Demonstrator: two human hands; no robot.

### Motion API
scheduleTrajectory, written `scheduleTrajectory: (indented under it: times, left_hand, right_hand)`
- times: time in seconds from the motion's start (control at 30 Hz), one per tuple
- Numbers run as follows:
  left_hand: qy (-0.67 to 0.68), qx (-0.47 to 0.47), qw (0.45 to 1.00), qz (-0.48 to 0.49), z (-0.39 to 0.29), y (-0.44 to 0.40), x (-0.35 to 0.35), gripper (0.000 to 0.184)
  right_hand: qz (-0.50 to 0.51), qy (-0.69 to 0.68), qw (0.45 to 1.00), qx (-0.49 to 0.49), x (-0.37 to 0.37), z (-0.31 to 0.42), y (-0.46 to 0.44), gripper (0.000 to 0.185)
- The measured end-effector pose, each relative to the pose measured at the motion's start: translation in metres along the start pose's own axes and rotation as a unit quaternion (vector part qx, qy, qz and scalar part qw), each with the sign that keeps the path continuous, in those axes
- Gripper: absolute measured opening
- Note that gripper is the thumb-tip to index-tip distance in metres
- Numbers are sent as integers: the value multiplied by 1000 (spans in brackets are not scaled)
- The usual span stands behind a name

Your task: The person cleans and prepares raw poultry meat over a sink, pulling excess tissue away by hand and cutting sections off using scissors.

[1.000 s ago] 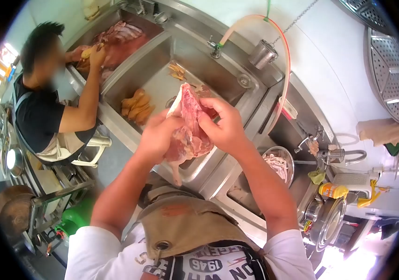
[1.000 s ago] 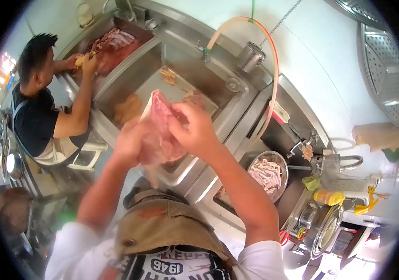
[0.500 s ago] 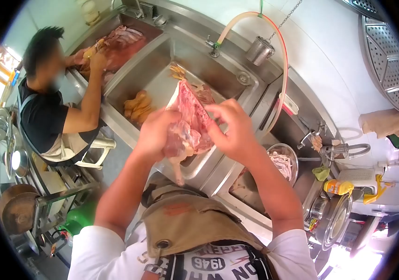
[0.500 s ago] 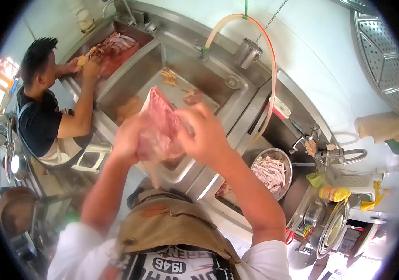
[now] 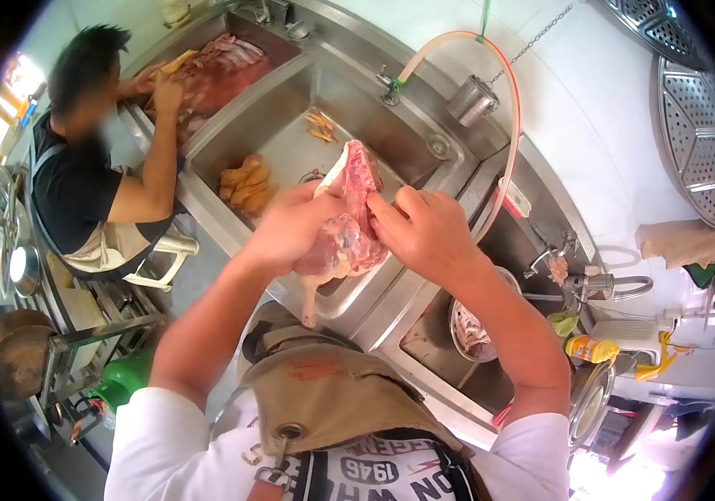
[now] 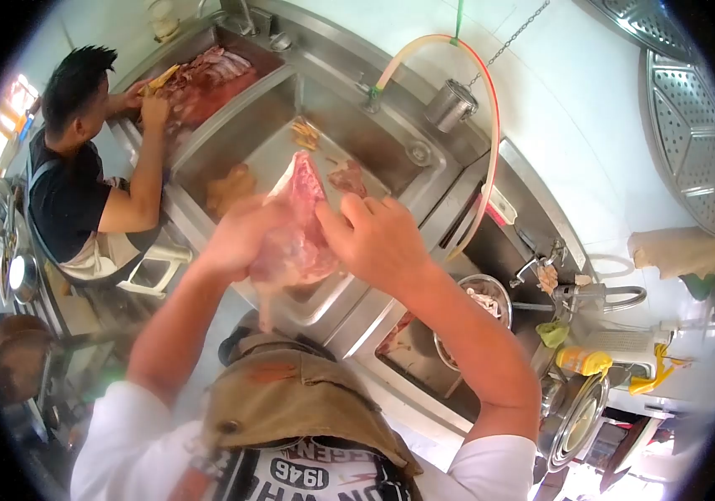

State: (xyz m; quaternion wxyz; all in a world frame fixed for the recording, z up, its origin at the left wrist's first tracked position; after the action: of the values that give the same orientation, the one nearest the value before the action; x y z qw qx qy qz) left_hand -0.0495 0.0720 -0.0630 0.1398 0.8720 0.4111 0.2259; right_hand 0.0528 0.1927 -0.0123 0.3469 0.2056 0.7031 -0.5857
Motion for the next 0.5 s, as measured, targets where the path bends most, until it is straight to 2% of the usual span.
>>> scheduleTrajectory:
  times: [0.17, 0.23, 0.43, 0.5]
  left_hand:
    - [20, 43, 998, 36, -5, -2, 1, 23]
    - [26, 32, 998, 42, 0, -6, -1, 23]
    - [58, -5, 998, 38, 9, -4, -1, 23]
    - [69, -9, 997, 37, 8, -3, -2, 23]
  right_hand:
    - [47, -69, 993, 81, 2, -7, -8, 19]
    - [55, -93, 989, 101, 3, -10, -9, 22]
    - [70, -124, 987, 79, 6, -9, -4, 19]
    - [40, -137, 983, 117, 5, -12, 4, 19]
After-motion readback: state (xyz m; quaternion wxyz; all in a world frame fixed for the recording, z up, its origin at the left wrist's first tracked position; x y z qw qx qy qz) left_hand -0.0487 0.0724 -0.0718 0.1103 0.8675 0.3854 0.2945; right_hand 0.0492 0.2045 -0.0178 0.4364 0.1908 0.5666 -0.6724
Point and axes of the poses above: each hand's wrist, its own y-axis away from the middle knuckle, its own x-axis out of the palm, z = x × y, the point moved 6 cm from there along -y, towards the middle knuckle, and after that the axes turned 14 degrees about -z, right-handed, at the moved point
